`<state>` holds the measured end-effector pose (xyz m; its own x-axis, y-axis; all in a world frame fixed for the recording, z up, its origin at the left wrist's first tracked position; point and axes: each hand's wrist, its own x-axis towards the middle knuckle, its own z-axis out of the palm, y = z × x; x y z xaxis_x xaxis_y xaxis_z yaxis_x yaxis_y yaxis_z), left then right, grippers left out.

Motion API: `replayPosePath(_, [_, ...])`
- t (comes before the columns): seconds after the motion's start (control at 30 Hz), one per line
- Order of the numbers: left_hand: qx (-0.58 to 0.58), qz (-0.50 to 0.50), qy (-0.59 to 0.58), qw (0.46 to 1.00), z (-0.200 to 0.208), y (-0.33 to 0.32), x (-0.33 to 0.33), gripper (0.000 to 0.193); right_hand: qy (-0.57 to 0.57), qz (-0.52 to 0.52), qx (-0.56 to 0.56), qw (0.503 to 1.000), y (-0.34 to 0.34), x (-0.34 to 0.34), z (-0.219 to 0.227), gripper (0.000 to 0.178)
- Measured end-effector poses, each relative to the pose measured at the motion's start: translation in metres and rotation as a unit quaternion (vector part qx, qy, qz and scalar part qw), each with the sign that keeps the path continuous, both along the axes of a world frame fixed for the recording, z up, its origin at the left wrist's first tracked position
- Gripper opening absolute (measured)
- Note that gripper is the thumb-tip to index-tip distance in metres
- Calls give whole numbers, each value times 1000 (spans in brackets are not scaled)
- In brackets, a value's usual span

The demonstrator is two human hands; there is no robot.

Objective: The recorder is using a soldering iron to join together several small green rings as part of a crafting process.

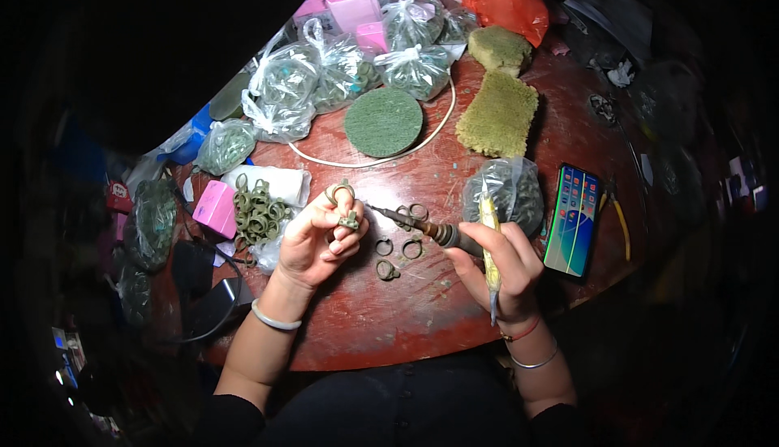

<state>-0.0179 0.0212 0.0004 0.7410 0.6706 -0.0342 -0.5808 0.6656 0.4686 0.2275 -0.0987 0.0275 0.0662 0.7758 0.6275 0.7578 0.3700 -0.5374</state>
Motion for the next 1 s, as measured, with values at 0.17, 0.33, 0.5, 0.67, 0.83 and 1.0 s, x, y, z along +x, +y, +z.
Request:
replayPosePath(0.17, [13, -8, -59, 998, 3, 0, 1, 12, -22, 34, -16, 999, -5, 3, -1, 31])
replayPosePath(0.33, [14, -11, -37, 999, 3, -2, 2, 11, -26, 63, -22, 997, -4, 3, -2, 32])
replayPosePath(0.5, [19, -28, 14, 999, 3, -3, 1, 14, -25, 57, -35, 997, -3, 0, -3, 32])
replayPosePath(0.67, [34, -12, 20, 999, 1, -4, 3, 8, -20, 53, -24, 998, -3, 1, -6, 30])
replayPosePath(0.83, [37, -17, 16, 999, 0, -5, 4, 8, -28, 63, -26, 997, -2, 1, -1, 31])
replayPosePath(1.0, [31, -20, 8, 999, 1, -5, 4, 9, -44, 71, -33, 996, -2, 2, -1, 36])
